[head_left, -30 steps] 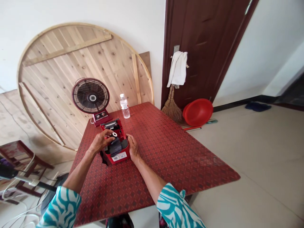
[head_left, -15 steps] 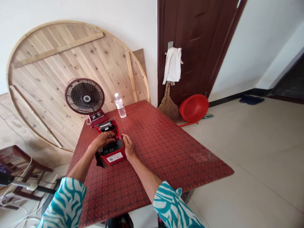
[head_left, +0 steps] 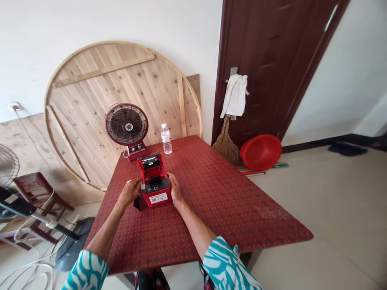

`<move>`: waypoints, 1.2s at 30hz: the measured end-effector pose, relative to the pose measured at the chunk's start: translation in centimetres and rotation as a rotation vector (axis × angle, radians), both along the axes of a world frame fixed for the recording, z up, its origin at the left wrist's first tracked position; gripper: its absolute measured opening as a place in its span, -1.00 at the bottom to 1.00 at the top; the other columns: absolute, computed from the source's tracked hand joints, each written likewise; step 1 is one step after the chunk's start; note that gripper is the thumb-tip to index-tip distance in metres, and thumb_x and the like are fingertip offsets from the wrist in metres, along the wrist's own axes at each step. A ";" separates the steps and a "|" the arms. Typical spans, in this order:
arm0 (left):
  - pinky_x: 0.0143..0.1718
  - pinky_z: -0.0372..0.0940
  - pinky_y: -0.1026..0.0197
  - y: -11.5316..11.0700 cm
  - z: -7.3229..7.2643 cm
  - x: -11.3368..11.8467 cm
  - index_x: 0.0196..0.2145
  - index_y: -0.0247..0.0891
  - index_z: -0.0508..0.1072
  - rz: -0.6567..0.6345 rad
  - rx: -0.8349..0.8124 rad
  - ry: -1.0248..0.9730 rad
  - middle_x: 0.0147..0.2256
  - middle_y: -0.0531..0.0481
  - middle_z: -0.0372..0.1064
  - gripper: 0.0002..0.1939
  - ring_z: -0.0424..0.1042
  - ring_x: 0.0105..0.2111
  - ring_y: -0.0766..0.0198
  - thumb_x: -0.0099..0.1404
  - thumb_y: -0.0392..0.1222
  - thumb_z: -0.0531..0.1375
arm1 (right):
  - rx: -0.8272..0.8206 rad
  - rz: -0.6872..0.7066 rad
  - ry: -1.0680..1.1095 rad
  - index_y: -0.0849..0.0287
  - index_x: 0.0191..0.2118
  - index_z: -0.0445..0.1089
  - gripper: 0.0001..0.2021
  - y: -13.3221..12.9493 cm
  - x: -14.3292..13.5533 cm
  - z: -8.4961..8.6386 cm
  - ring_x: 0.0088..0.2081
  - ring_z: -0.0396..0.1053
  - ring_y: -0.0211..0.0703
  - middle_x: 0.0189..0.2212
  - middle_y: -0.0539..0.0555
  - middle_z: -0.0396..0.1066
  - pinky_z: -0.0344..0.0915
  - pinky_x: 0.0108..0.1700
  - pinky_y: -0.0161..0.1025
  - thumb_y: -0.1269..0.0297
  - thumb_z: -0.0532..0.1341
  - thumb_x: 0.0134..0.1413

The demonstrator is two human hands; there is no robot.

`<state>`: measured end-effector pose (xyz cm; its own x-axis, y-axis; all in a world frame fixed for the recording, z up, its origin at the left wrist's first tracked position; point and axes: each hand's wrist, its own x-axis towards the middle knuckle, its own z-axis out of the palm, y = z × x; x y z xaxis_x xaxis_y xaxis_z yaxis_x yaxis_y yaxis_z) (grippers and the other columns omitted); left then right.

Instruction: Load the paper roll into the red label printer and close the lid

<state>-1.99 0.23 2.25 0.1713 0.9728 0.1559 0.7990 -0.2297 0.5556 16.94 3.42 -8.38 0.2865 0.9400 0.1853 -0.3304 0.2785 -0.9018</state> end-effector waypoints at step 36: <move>0.00 0.22 0.03 -1.2 -1.2 0.4 -0.16 -0.20 0.53 -0.205 0.506 0.065 -0.17 -0.15 0.47 -0.57 0.39 -0.13 0.12 0.46 -0.02 -0.10 | -0.015 -0.105 -0.081 0.10 -0.02 0.42 -0.51 -1.1 0.7 0.1 0.08 0.35 -0.04 0.03 0.13 0.46 0.20 0.16 -0.06 -0.14 0.06 0.14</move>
<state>-1.60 -0.97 1.01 0.3745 0.7245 0.5786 0.7385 -0.6104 0.2863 17.68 2.34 -8.30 0.3682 0.9084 0.1982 -0.2260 0.2943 -0.9286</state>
